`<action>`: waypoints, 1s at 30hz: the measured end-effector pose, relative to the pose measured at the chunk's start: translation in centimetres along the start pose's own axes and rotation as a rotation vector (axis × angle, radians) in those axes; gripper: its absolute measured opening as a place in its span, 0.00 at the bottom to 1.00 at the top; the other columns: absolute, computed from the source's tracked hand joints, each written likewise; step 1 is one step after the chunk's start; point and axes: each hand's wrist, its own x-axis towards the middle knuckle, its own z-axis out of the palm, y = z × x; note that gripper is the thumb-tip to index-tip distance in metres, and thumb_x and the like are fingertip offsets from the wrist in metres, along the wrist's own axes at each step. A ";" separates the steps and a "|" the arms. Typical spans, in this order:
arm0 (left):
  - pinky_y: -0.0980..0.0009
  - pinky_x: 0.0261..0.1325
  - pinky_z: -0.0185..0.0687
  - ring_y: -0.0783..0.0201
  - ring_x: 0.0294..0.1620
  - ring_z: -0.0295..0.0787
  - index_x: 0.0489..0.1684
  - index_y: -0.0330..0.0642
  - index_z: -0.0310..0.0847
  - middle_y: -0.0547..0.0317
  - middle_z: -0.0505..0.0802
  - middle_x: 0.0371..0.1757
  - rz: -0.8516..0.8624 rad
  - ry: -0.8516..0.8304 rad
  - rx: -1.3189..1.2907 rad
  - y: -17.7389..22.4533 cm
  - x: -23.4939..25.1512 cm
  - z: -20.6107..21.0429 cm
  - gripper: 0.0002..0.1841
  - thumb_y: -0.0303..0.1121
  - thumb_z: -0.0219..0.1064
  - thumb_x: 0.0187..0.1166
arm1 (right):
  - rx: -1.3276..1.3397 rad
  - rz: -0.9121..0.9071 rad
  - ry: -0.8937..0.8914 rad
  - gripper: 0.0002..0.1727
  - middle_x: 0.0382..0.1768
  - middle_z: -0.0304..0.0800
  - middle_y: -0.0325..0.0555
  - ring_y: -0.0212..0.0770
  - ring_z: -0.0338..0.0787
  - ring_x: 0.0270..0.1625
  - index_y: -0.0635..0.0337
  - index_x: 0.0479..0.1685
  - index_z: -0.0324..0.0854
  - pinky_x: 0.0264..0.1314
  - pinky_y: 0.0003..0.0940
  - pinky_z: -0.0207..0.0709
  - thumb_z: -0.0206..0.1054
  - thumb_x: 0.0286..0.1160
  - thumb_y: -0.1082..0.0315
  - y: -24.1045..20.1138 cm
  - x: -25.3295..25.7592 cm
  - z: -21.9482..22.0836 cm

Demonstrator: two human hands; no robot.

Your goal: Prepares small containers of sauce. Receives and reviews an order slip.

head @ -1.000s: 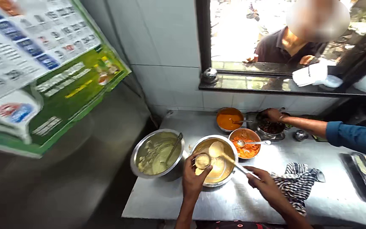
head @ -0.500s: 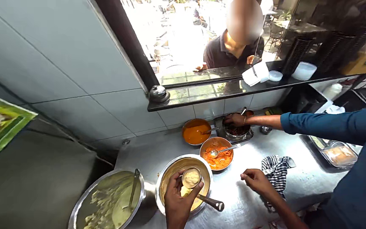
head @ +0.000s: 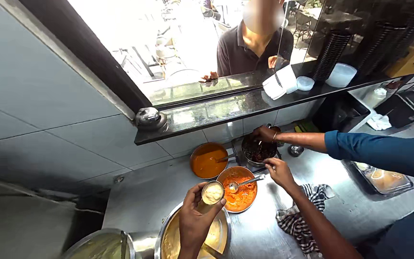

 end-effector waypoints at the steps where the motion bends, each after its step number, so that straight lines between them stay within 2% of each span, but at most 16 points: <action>1: 0.59 0.60 0.93 0.52 0.57 0.92 0.67 0.42 0.81 0.53 0.93 0.57 -0.007 -0.003 -0.005 -0.3 0.2 0.3 0.41 0.43 0.91 0.47 | -0.020 -0.023 -0.056 0.12 0.55 0.95 0.46 0.47 0.92 0.59 0.55 0.55 0.92 0.68 0.54 0.83 0.64 0.80 0.69 0.1 2.0 0.9; 3: 0.59 0.60 0.93 0.52 0.57 0.92 0.67 0.41 0.81 0.52 0.92 0.58 -0.019 -0.017 -0.012 -0.8 0.3 0.9 0.40 0.41 0.91 0.48 | -0.045 -0.063 -0.178 0.13 0.56 0.94 0.48 0.48 0.92 0.62 0.54 0.56 0.91 0.70 0.54 0.82 0.63 0.80 0.69 0.1 5.6 2.8; 6: 0.59 0.61 0.93 0.52 0.57 0.92 0.66 0.39 0.81 0.51 0.92 0.58 -0.038 -0.025 -0.023 -1.3 0.3 1.3 0.40 0.40 0.91 0.48 | -0.097 -0.001 -0.278 0.12 0.52 0.94 0.55 0.56 0.92 0.58 0.57 0.52 0.91 0.64 0.61 0.82 0.66 0.75 0.69 -0.2 9.9 5.4; 8: 0.60 0.60 0.94 0.52 0.57 0.92 0.66 0.38 0.81 0.51 0.92 0.58 -0.053 -0.020 -0.017 -1.6 0.1 1.3 0.40 0.41 0.92 0.47 | -0.118 0.035 -0.302 0.15 0.58 0.92 0.56 0.57 0.89 0.64 0.56 0.57 0.90 0.69 0.62 0.80 0.68 0.74 0.68 0.1 11.7 6.8; 9: 0.60 0.60 0.94 0.52 0.58 0.92 0.66 0.38 0.81 0.51 0.92 0.58 -0.061 -0.016 -0.015 -1.6 0.0 1.2 0.41 0.41 0.92 0.47 | -0.133 0.037 -0.297 0.14 0.58 0.92 0.56 0.58 0.89 0.64 0.56 0.56 0.90 0.68 0.62 0.79 0.68 0.75 0.67 0.3 12.3 7.1; 12: 0.60 0.62 0.92 0.52 0.59 0.91 0.66 0.38 0.81 0.50 0.91 0.60 -0.082 -0.007 -0.024 -1.9 -0.3 0.5 0.41 0.41 0.92 0.47 | -0.260 0.098 -0.318 0.11 0.52 0.93 0.54 0.58 0.91 0.58 0.52 0.50 0.91 0.57 0.65 0.82 0.71 0.71 0.63 0.7 13.3 6.7; 14: 0.60 0.62 0.93 0.51 0.59 0.91 0.66 0.37 0.81 0.49 0.91 0.60 -0.083 0.004 -0.035 -2.2 -0.6 0.3 0.41 0.41 0.92 0.47 | -0.286 0.127 -0.363 0.13 0.53 0.93 0.53 0.58 0.91 0.58 0.50 0.51 0.92 0.56 0.67 0.82 0.73 0.67 0.63 1.0 13.7 6.4; 18: 0.60 0.63 0.92 0.51 0.59 0.91 0.66 0.35 0.81 0.48 0.91 0.60 -0.079 0.006 -0.050 -2.4 -0.9 0.2 0.42 0.40 0.92 0.46 | -0.417 0.118 -0.414 0.11 0.50 0.94 0.50 0.57 0.92 0.54 0.46 0.49 0.91 0.48 0.67 0.83 0.72 0.69 0.59 0.5 14.2 6.7; 21: 0.61 0.63 0.92 0.51 0.59 0.91 0.66 0.35 0.81 0.48 0.90 0.61 -0.055 0.000 -0.051 -2.4 -0.7 0.4 0.42 0.40 0.92 0.46 | -0.427 0.158 -0.462 0.12 0.49 0.94 0.51 0.59 0.92 0.52 0.44 0.48 0.92 0.46 0.68 0.82 0.73 0.66 0.62 -0.2 15.1 6.1; 23: 0.60 0.64 0.91 0.51 0.60 0.90 0.66 0.35 0.81 0.48 0.90 0.62 -0.056 -0.001 -0.059 -2.2 -0.6 0.4 0.42 0.40 0.92 0.46 | -0.309 0.166 -0.437 0.12 0.49 0.94 0.51 0.58 0.92 0.54 0.45 0.49 0.92 0.52 0.69 0.82 0.74 0.66 0.63 1.0 15.6 5.7; 25: 0.60 0.64 0.91 0.51 0.60 0.90 0.66 0.35 0.81 0.48 0.90 0.62 -0.057 0.008 -0.061 -2.2 -0.4 0.4 0.42 0.40 0.92 0.46 | -0.077 0.142 -0.362 0.09 0.46 0.95 0.50 0.53 0.93 0.52 0.51 0.46 0.93 0.56 0.64 0.83 0.74 0.69 0.65 2.3 15.9 4.9; 27: 0.61 0.62 0.92 0.52 0.58 0.91 0.66 0.37 0.81 0.50 0.90 0.61 -0.062 0.017 -0.049 -2.4 -0.2 0.5 0.42 0.42 0.92 0.46 | 0.204 0.180 -0.288 0.06 0.39 0.96 0.47 0.44 0.93 0.41 0.56 0.42 0.94 0.48 0.50 0.87 0.75 0.69 0.69 2.7 15.5 3.7; 29: 0.61 0.61 0.93 0.54 0.57 0.91 0.65 0.39 0.82 0.53 0.91 0.60 -0.055 0.011 -0.036 -2.6 0.3 0.8 0.41 0.44 0.92 0.46 | 0.508 0.292 -0.270 0.08 0.34 0.93 0.49 0.39 0.88 0.29 0.63 0.46 0.91 0.32 0.36 0.83 0.74 0.71 0.73 2.3 14.9 2.7; 30: 0.61 0.60 0.93 0.54 0.57 0.92 0.65 0.40 0.83 0.54 0.91 0.59 -0.052 0.005 -0.036 -2.8 0.6 1.1 0.41 0.44 0.92 0.46 | 0.628 0.357 -0.273 0.09 0.36 0.93 0.51 0.39 0.88 0.29 0.65 0.48 0.90 0.32 0.35 0.84 0.74 0.71 0.74 2.0 14.6 2.1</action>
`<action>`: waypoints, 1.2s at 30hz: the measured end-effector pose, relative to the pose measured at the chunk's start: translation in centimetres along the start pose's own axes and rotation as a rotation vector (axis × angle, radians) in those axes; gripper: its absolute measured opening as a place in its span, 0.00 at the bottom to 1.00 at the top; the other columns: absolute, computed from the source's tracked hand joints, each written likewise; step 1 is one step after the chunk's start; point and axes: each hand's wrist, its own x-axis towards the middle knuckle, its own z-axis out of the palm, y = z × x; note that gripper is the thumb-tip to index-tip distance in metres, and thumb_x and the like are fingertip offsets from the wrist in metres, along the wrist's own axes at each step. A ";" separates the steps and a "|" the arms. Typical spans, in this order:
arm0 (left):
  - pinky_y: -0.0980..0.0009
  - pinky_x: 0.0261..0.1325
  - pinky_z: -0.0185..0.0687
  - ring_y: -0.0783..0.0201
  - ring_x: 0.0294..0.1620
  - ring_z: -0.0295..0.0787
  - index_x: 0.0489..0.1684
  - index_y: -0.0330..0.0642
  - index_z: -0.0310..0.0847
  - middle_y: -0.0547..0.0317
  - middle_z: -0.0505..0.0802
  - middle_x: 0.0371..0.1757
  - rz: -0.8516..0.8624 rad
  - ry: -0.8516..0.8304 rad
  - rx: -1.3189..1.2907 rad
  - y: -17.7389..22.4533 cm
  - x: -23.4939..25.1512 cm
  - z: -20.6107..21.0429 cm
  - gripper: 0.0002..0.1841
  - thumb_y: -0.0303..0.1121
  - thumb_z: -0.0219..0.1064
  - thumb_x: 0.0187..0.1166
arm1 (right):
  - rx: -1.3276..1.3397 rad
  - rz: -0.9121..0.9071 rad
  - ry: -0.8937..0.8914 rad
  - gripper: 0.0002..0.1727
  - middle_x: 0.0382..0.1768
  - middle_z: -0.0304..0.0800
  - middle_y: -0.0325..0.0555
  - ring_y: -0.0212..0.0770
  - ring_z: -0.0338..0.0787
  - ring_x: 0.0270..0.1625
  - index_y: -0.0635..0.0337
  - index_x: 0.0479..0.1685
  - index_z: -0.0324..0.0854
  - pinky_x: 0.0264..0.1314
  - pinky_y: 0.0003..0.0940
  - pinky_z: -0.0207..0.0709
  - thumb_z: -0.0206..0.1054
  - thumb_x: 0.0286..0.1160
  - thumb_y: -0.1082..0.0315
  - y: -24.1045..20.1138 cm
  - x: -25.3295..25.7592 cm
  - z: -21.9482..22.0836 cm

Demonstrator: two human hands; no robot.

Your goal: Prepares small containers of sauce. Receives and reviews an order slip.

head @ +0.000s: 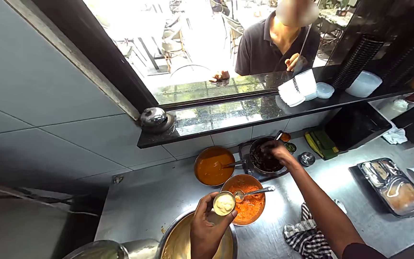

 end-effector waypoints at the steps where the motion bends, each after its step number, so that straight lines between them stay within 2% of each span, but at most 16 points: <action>1: 0.61 0.60 0.94 0.54 0.57 0.92 0.65 0.41 0.83 0.54 0.91 0.59 0.002 -0.006 -0.002 -0.2 0.4 0.4 0.40 0.45 0.92 0.46 | 0.093 0.041 -0.009 0.10 0.39 0.94 0.51 0.39 0.89 0.31 0.65 0.49 0.89 0.34 0.35 0.86 0.74 0.70 0.75 -0.4 -0.5 -0.3; 4: 0.59 0.62 0.93 0.57 0.57 0.92 0.64 0.44 0.84 0.58 0.93 0.58 0.020 -0.024 0.019 -0.9 1.9 1.9 0.39 0.46 0.91 0.47 | 0.229 0.031 -0.073 0.10 0.41 0.94 0.52 0.41 0.91 0.35 0.67 0.49 0.88 0.39 0.37 0.89 0.74 0.70 0.77 -2.4 -2.7 -0.6; 7: 0.60 0.64 0.92 0.61 0.58 0.91 0.64 0.48 0.83 0.62 0.92 0.58 0.024 -0.044 0.029 -1.2 3.0 3.5 0.38 0.44 0.92 0.47 | 0.147 -0.145 -0.219 0.08 0.37 0.93 0.53 0.41 0.91 0.33 0.68 0.48 0.88 0.40 0.37 0.89 0.72 0.73 0.77 -6.7 -7.2 0.9; 9: 0.61 0.64 0.92 0.64 0.59 0.90 0.65 0.53 0.83 0.66 0.90 0.60 0.005 -0.048 0.042 -1.5 3.5 4.4 0.39 0.44 0.93 0.45 | -0.093 -0.341 -0.280 0.06 0.37 0.94 0.48 0.38 0.91 0.34 0.65 0.46 0.90 0.39 0.36 0.88 0.72 0.73 0.75 -9.4 -10.5 2.8; 11: 0.62 0.62 0.93 0.66 0.59 0.90 0.66 0.58 0.83 0.68 0.89 0.62 -0.011 -0.056 0.048 -1.4 3.6 5.1 0.40 0.42 0.93 0.45 | -0.425 -0.576 -0.284 0.06 0.39 0.94 0.38 0.31 0.92 0.39 0.57 0.43 0.92 0.46 0.32 0.89 0.71 0.74 0.75 -11.2 -13.3 4.7; 12: 0.62 0.60 0.93 0.67 0.58 0.90 0.66 0.59 0.83 0.69 0.89 0.61 -0.014 -0.060 0.055 -1.2 3.7 5.4 0.40 0.42 0.93 0.45 | -0.565 -0.677 -0.272 0.06 0.40 0.93 0.36 0.31 0.91 0.42 0.55 0.42 0.92 0.51 0.32 0.89 0.71 0.75 0.75 -11.5 -14.2 5.6; 14: 0.62 0.59 0.93 0.67 0.58 0.90 0.66 0.59 0.83 0.69 0.89 0.61 -0.008 -0.065 0.060 -0.9 3.8 5.8 0.39 0.42 0.92 0.46 | -0.783 -0.790 -0.257 0.09 0.41 0.91 0.38 0.35 0.91 0.45 0.53 0.43 0.92 0.53 0.36 0.88 0.68 0.75 0.76 -11.6 -15.2 6.8; 19: 0.64 0.57 0.93 0.69 0.57 0.89 0.65 0.57 0.83 0.69 0.88 0.62 0.027 -0.061 0.061 -0.4 3.7 6.2 0.39 0.45 0.91 0.46 | -0.948 -0.782 -0.326 0.11 0.42 0.90 0.42 0.41 0.90 0.47 0.54 0.43 0.92 0.52 0.40 0.87 0.70 0.70 0.80 -11.4 -15.7 8.1; 27: 0.65 0.57 0.93 0.71 0.56 0.89 0.66 0.57 0.83 0.69 0.88 0.62 0.051 -0.071 0.073 0.3 3.6 6.1 0.38 0.44 0.91 0.47 | -1.025 -0.742 -0.314 0.16 0.45 0.92 0.43 0.42 0.92 0.50 0.53 0.48 0.93 0.57 0.40 0.87 0.69 0.68 0.83 -11.5 -16.1 8.6; 36: 0.66 0.55 0.93 0.71 0.55 0.89 0.65 0.58 0.83 0.70 0.88 0.62 0.056 -0.073 0.068 0.8 3.6 6.2 0.37 0.45 0.90 0.47 | -0.978 -0.793 -0.241 0.10 0.41 0.91 0.41 0.40 0.91 0.47 0.53 0.42 0.92 0.52 0.39 0.87 0.69 0.71 0.78 -11.7 -16.3 8.4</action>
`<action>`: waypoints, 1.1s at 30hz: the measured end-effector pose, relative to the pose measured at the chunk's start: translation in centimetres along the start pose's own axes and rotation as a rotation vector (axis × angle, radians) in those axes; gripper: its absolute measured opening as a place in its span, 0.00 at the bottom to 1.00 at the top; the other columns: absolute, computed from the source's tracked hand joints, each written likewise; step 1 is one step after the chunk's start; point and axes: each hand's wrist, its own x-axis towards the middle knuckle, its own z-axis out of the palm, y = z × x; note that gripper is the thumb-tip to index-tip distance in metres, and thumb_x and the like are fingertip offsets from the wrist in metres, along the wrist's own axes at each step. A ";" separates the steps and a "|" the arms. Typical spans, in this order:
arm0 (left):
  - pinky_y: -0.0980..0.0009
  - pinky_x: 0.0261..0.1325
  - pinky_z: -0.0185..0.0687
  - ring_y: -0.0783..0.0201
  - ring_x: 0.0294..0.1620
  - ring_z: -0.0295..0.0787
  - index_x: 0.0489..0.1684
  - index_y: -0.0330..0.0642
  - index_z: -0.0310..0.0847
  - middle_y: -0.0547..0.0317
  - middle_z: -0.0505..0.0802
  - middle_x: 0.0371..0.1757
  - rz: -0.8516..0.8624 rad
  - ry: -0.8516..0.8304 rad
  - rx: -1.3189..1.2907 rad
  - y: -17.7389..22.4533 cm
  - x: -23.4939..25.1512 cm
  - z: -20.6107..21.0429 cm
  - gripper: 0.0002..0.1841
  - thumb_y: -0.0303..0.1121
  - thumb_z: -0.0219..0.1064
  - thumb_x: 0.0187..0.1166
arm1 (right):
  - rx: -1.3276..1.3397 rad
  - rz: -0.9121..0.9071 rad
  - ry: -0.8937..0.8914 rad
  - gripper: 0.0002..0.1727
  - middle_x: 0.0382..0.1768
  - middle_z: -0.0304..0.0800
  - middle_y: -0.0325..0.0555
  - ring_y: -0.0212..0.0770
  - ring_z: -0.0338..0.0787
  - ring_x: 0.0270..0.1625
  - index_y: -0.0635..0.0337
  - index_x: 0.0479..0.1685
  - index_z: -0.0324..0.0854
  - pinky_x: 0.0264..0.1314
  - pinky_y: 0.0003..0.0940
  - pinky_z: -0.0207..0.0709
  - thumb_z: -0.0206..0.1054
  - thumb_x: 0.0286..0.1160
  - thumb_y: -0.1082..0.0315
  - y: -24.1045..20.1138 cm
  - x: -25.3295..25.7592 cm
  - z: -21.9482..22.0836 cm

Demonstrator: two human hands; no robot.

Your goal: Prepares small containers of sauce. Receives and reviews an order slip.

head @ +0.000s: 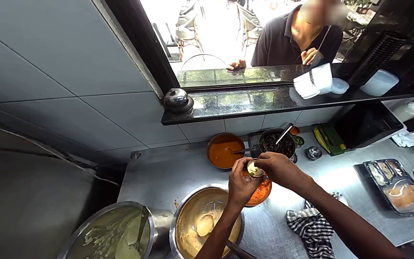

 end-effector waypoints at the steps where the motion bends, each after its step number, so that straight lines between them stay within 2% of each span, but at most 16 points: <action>1: 0.65 0.55 0.93 0.70 0.55 0.89 0.65 0.58 0.84 0.70 0.88 0.62 -0.001 -0.002 -0.006 0.0 0.0 0.0 0.37 0.45 0.90 0.48 | 0.004 -0.007 0.015 0.09 0.40 0.90 0.41 0.40 0.91 0.46 0.53 0.42 0.92 0.51 0.38 0.87 0.70 0.71 0.77 0.0 0.0 0.0; 11: 0.65 0.56 0.93 0.70 0.57 0.89 0.65 0.59 0.83 0.71 0.87 0.62 -0.004 -0.012 0.016 0.4 -0.1 0.1 0.37 0.47 0.91 0.48 | -0.055 -0.034 0.058 0.07 0.40 0.88 0.38 0.41 0.86 0.48 0.50 0.42 0.92 0.51 0.39 0.80 0.70 0.71 0.70 0.4 -0.4 0.0; 16: 0.63 0.58 0.93 0.69 0.58 0.89 0.66 0.60 0.83 0.71 0.88 0.62 -0.010 -0.022 0.010 0.4 -0.1 0.1 0.39 0.46 0.91 0.46 | -0.014 -0.025 0.218 0.03 0.39 0.86 0.38 0.40 0.85 0.47 0.52 0.39 0.90 0.50 0.38 0.80 0.71 0.73 0.66 0.8 -0.6 -0.1; 19: 0.63 0.57 0.94 0.70 0.58 0.89 0.66 0.61 0.83 0.72 0.88 0.62 -0.017 -0.026 0.022 0.6 0.2 -0.1 0.38 0.47 0.91 0.47 | 0.030 0.010 0.268 0.05 0.42 0.87 0.37 0.38 0.86 0.48 0.51 0.43 0.90 0.50 0.39 0.80 0.70 0.74 0.66 1.4 -1.2 0.0; 21: 0.63 0.59 0.93 0.70 0.59 0.89 0.66 0.61 0.83 0.73 0.88 0.62 0.006 -0.021 0.044 0.9 1.1 -0.6 0.38 0.48 0.91 0.48 | 0.121 0.090 0.404 0.06 0.42 0.89 0.34 0.34 0.87 0.48 0.51 0.40 0.89 0.52 0.38 0.83 0.69 0.78 0.61 1.9 -2.3 -0.4; 23: 0.63 0.61 0.92 0.70 0.60 0.89 0.65 0.59 0.84 0.72 0.89 0.61 0.073 -0.005 0.095 1.9 2.9 -1.5 0.37 0.49 0.91 0.49 | 0.205 0.215 0.609 0.10 0.32 0.85 0.33 0.30 0.86 0.36 0.52 0.30 0.86 0.41 0.32 0.86 0.69 0.79 0.59 3.0 -3.9 -1.0; 24: 0.62 0.62 0.91 0.70 0.60 0.89 0.65 0.58 0.84 0.71 0.90 0.61 0.118 0.009 0.151 2.7 4.0 -2.0 0.37 0.51 0.89 0.50 | 0.215 0.289 0.684 0.11 0.27 0.82 0.33 0.30 0.83 0.30 0.52 0.26 0.83 0.33 0.30 0.82 0.69 0.76 0.61 3.7 -5.1 -1.0; 25: 0.60 0.62 0.90 0.69 0.61 0.88 0.65 0.57 0.84 0.70 0.90 0.61 0.162 0.020 0.211 3.7 5.2 -2.5 0.37 0.54 0.88 0.51 | 0.184 0.374 0.682 0.09 0.27 0.82 0.35 0.32 0.83 0.30 0.52 0.25 0.82 0.31 0.32 0.81 0.70 0.72 0.62 4.9 -6.7 -0.4; 26: 0.57 0.62 0.89 0.67 0.61 0.87 0.66 0.56 0.83 0.68 0.90 0.61 0.202 0.029 0.266 4.7 6.5 -3.0 0.37 0.56 0.87 0.52 | 0.141 0.468 0.561 0.06 0.36 0.87 0.40 0.39 0.88 0.38 0.53 0.32 0.85 0.37 0.40 0.84 0.72 0.68 0.62 6.1 -8.7 0.3; 27: 0.52 0.62 0.87 0.63 0.61 0.87 0.67 0.55 0.83 0.65 0.89 0.61 0.238 0.036 0.314 5.7 8.0 -3.4 0.38 0.58 0.85 0.54 | 0.137 0.567 0.323 0.16 0.61 0.87 0.48 0.50 0.88 0.62 0.55 0.52 0.87 0.58 0.53 0.85 0.76 0.65 0.61 6.9 -11.0 0.9; 28: 0.49 0.62 0.85 0.59 0.62 0.86 0.68 0.53 0.82 0.60 0.89 0.62 0.270 0.045 0.360 6.6 9.4 -3.7 0.38 0.60 0.84 0.57 | 0.139 0.670 0.081 0.35 0.87 0.66 0.51 0.58 0.69 0.85 0.52 0.75 0.78 0.76 0.64 0.72 0.80 0.63 0.58 7.3 -13.0 1.5; 29: 0.47 0.62 0.84 0.56 0.63 0.85 0.69 0.52 0.82 0.57 0.89 0.63 0.295 0.042 0.387 7.4 10.9 -3.8 0.38 0.59 0.83 0.59 | 0.142 0.743 -0.037 0.43 0.95 0.49 0.51 0.61 0.52 0.94 0.49 0.83 0.71 0.86 0.68 0.57 0.81 0.62 0.54 7.3 -14.7 2.5; 30: 0.45 0.61 0.83 0.54 0.62 0.86 0.68 0.50 0.82 0.54 0.89 0.61 0.329 0.046 0.396 8.0 12.7 -3.7 0.36 0.57 0.84 0.59 | 0.138 0.777 -0.019 0.39 0.93 0.55 0.50 0.59 0.52 0.94 0.50 0.78 0.76 0.90 0.66 0.52 0.80 0.63 0.49 7.2 -16.6 3.6; 31: 0.44 0.61 0.84 0.52 0.59 0.87 0.66 0.48 0.84 0.52 0.90 0.58 0.359 0.057 0.400 8.5 14.6 -3.5 0.35 0.54 0.86 0.58 | 0.127 0.800 0.066 0.30 0.84 0.74 0.46 0.54 0.65 0.90 0.50 0.65 0.85 0.89 0.62 0.57 0.76 0.66 0.44 7.0 -18.5 4.6; 32: 0.43 0.59 0.85 0.51 0.57 0.88 0.64 0.46 0.84 0.51 0.91 0.56 0.370 0.056 0.412 8.6 16.3 -3.1 0.35 0.53 0.87 0.58 | 0.114 0.841 0.175 0.22 0.64 0.90 0.42 0.49 0.81 0.76 0.51 0.47 0.90 0.82 0.58 0.69 0.71 0.70 0.42 6.7 -20.3 5.5; 33: 0.41 0.58 0.84 0.49 0.55 0.88 0.62 0.45 0.85 0.49 0.91 0.55 0.368 0.048 0.415 8.4 17.7 -2.8 0.34 0.52 0.87 0.57 | 0.110 0.894 0.278 0.21 0.42 0.94 0.42 0.47 0.90 0.56 0.54 0.33 0.90 0.67 0.56 0.79 0.69 0.73 0.44 6.1 -22.0 6.2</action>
